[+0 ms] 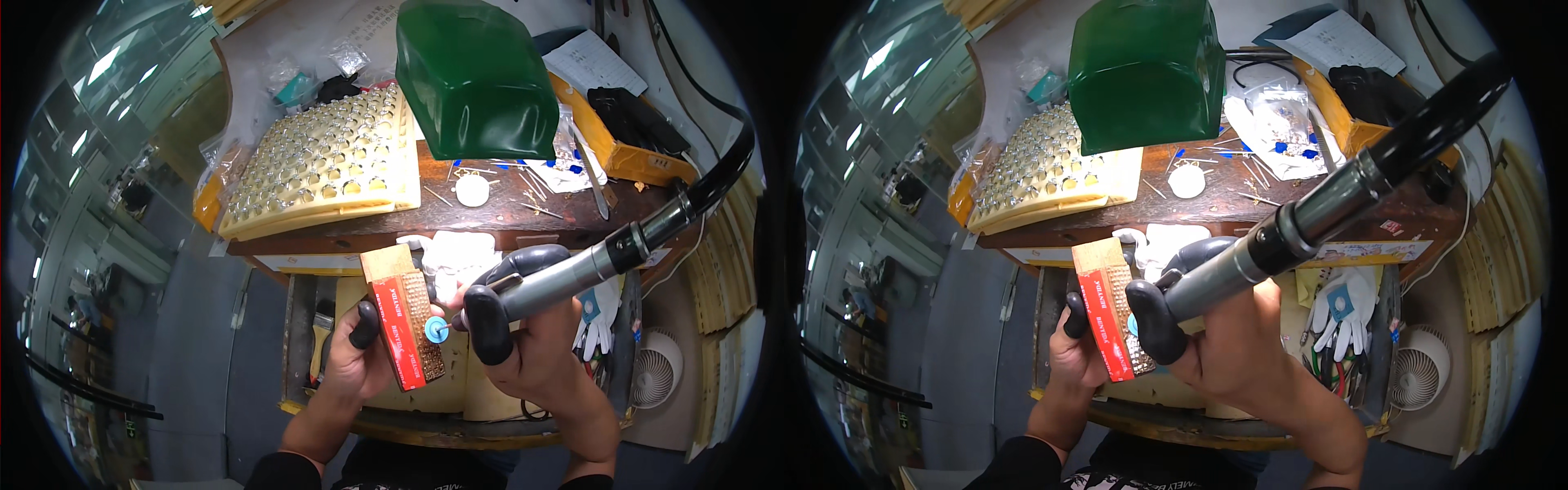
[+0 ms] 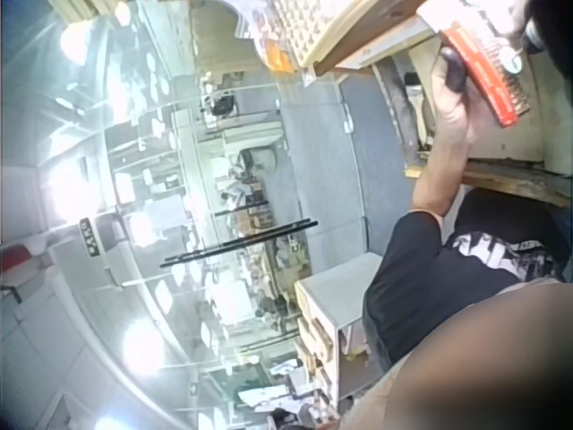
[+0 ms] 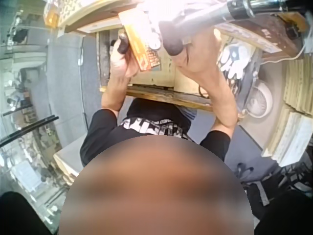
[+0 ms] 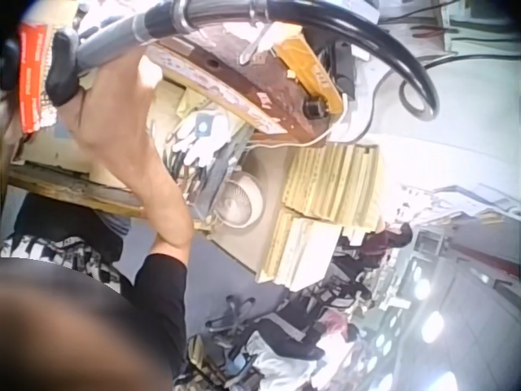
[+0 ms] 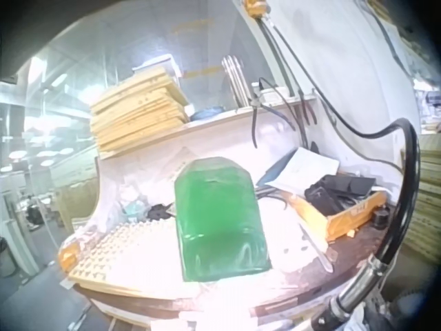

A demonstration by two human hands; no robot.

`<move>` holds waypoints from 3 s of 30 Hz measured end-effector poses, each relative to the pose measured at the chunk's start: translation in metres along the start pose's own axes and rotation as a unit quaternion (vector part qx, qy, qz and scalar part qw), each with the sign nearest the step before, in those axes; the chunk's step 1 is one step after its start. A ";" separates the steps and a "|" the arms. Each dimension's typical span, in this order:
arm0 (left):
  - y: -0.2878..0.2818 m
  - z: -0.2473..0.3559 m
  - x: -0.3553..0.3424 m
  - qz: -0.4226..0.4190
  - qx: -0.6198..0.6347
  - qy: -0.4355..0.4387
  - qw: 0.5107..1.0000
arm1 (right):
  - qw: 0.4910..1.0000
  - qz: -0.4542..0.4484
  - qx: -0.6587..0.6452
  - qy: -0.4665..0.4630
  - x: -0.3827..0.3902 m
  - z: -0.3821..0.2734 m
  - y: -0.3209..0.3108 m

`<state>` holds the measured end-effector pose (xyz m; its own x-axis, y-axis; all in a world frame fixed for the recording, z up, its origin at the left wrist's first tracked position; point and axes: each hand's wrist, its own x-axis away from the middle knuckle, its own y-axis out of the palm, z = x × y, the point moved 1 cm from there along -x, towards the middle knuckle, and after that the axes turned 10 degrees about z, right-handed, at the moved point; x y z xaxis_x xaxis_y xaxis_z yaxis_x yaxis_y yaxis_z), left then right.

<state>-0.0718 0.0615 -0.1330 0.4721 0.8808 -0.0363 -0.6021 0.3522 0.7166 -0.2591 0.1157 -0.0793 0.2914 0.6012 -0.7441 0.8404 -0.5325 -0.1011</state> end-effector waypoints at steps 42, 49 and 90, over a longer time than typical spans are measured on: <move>-0.004 0.002 -0.002 -0.047 -0.024 -0.008 0.999 | 0.999 -0.005 0.044 -0.016 0.002 0.001 0.002; -0.002 0.003 -0.003 -0.056 -0.027 -0.004 0.998 | 0.999 -0.002 0.048 -0.012 0.003 0.001 0.003; -0.004 0.001 -0.002 -0.052 -0.031 0.016 0.998 | 0.998 -0.023 0.048 -0.026 0.002 0.000 0.000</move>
<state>-0.0698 0.0585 -0.1352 0.5133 0.8481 -0.1312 -0.5909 0.4601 0.6626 -0.2585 0.1169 -0.0810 0.2270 0.5962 -0.7701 0.8039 -0.5611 -0.1974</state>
